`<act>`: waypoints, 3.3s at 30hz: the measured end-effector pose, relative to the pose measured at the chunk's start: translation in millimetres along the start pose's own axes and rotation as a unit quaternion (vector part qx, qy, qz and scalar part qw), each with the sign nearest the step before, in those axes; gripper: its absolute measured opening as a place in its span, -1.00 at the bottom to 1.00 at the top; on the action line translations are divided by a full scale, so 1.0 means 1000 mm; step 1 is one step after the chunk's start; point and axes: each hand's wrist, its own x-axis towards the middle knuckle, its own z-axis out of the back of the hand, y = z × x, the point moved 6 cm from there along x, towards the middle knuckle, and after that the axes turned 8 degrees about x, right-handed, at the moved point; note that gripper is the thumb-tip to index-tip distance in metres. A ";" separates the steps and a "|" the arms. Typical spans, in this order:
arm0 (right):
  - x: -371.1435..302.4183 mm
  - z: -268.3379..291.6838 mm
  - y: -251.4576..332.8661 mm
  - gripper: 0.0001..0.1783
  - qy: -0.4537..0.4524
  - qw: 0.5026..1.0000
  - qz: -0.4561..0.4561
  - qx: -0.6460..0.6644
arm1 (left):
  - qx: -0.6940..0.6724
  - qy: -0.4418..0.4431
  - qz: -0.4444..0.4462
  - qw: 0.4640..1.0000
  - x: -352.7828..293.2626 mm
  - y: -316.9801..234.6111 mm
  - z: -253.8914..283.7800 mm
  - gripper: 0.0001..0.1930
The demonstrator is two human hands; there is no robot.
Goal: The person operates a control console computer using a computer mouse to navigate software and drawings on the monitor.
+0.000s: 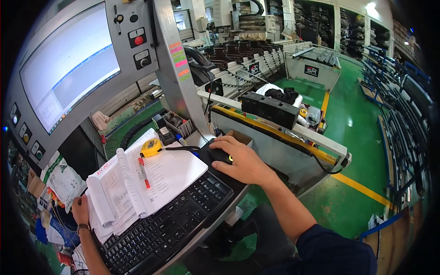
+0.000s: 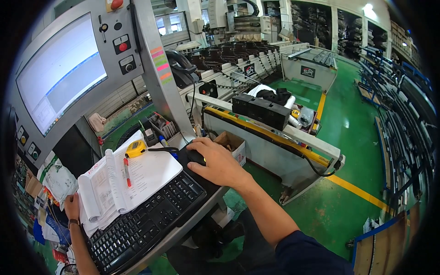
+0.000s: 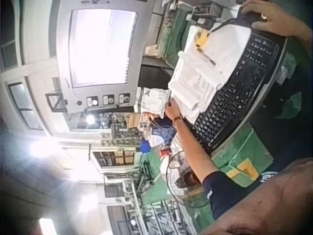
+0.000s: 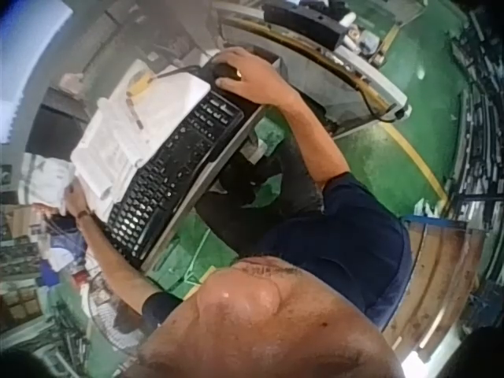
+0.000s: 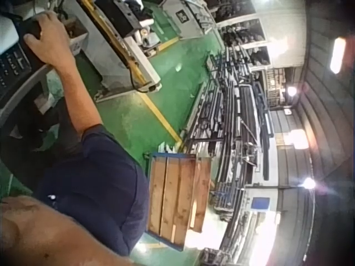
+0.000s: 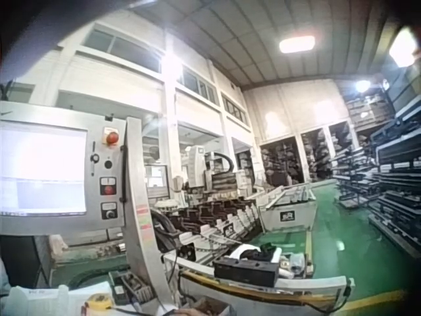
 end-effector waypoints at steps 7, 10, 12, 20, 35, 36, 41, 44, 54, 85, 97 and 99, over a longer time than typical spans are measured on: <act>0.000 0.000 0.000 -0.44 -0.003 1.000 0.004 -0.004 | -0.006 -0.003 0.005 1.000 0.000 -0.001 0.000 -0.51; 0.000 0.000 0.001 -0.45 -0.001 1.000 0.003 -0.001 | -0.007 -0.012 0.007 1.000 -0.001 0.000 0.001 -0.51; -0.001 0.000 0.001 -0.44 -0.001 1.000 -0.002 0.004 | -0.007 -0.009 0.002 1.000 -0.001 0.000 0.000 -0.51; 0.000 0.000 0.000 -0.44 0.002 1.000 0.002 -0.001 | -0.015 -0.017 0.002 1.000 -0.001 0.000 0.000 -0.52; -0.001 -0.001 -0.001 -0.44 0.007 1.000 -0.002 -0.004 | -0.011 -0.012 0.009 1.000 -0.001 -0.002 0.001 -0.54; -0.001 0.000 0.000 -0.44 0.005 1.000 0.005 0.001 | -0.013 -0.011 0.004 1.000 -0.001 -0.002 0.000 -0.53; 0.000 -0.001 -0.001 -0.45 0.002 1.000 0.002 0.001 | -0.015 -0.020 0.003 1.000 -0.003 -0.003 0.000 -0.53; -0.001 -0.001 0.000 -0.45 0.001 1.000 0.003 -0.004 | -0.015 -0.019 0.000 1.000 -0.003 -0.005 0.002 -0.53; -0.001 0.000 0.001 -0.44 -0.001 1.000 0.013 -0.003 | -0.008 -0.010 0.010 1.000 -0.001 0.001 -0.001 -0.53; 0.000 0.000 0.001 -0.42 0.001 1.000 0.000 -0.001 | -0.011 -0.016 -0.003 1.000 -0.002 0.000 -0.001 -0.54; 0.000 0.000 0.002 -0.43 0.009 1.000 -0.018 0.005 | -0.024 -0.014 -0.007 1.000 -0.001 0.001 -0.002 -0.55; 0.000 0.000 0.002 -0.44 0.005 1.000 -0.011 0.001 | -0.026 -0.017 -0.006 0.999 -0.001 0.000 -0.002 -0.55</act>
